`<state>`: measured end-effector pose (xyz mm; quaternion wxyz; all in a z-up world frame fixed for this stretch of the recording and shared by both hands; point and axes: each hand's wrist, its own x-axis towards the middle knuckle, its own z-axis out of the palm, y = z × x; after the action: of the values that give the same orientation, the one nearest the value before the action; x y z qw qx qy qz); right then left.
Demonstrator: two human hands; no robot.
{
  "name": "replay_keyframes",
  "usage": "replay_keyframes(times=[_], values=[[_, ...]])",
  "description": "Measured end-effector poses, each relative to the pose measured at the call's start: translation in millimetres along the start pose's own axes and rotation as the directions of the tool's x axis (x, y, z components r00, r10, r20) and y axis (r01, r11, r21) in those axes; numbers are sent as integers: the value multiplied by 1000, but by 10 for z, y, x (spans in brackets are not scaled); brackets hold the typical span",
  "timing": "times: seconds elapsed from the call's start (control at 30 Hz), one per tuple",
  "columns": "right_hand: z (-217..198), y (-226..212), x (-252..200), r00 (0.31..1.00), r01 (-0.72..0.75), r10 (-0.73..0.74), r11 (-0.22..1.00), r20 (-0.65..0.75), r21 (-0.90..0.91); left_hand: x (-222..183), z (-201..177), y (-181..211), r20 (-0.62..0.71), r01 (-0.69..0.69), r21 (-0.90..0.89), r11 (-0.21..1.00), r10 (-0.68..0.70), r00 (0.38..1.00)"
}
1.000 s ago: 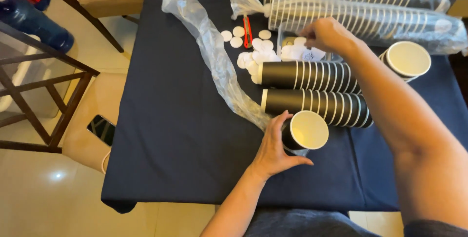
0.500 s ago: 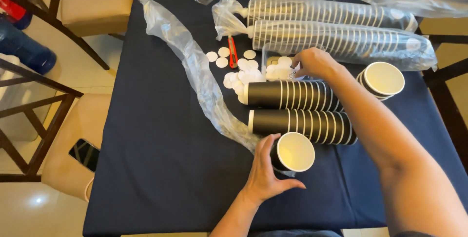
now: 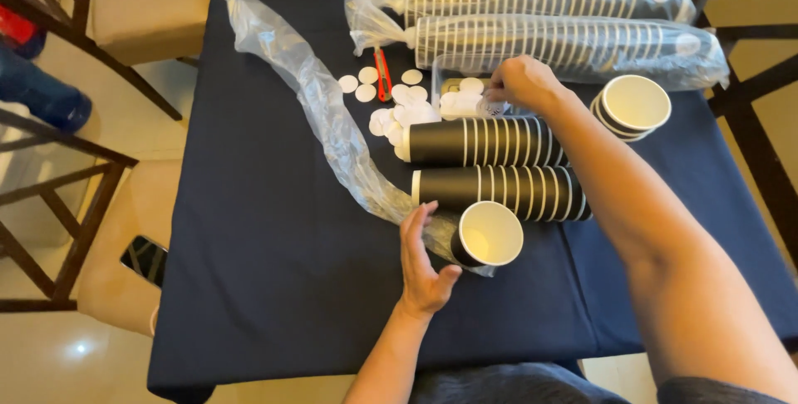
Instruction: Peeling circular logo stickers from a sheet and applying them to the side of black paper coffee cups.
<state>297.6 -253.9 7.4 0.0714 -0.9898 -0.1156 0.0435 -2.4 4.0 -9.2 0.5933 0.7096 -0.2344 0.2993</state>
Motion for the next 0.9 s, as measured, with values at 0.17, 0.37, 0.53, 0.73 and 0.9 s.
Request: replay_keyframes(times=[0.17, 0.37, 0.53, 0.73, 0.9], values=[[-591, -297, -607, 992, -34, 70, 950, -104, 310, 180, -84, 152, -97, 104, 5, 995, -103, 990], [-987, -688, -1645, 979, 107, 95, 512, -180, 852, 672, -96, 507, -75, 180, -65, 982, -185, 980], [-865, -1090, -2369, 970, 207, 86, 194, -227, 959, 747, 119, 647, 40, 276, -261, 925, -275, 961], [-566, -1288, -2804, 938, 266, 221, 40, -268, 963, 741, 289, 878, 123, 321, -366, 874, -297, 947], [-627, -1384, -3062, 930, 231, 280, 58, -238, 971, 754, 285, 1072, 114, 277, -184, 943, -259, 959]])
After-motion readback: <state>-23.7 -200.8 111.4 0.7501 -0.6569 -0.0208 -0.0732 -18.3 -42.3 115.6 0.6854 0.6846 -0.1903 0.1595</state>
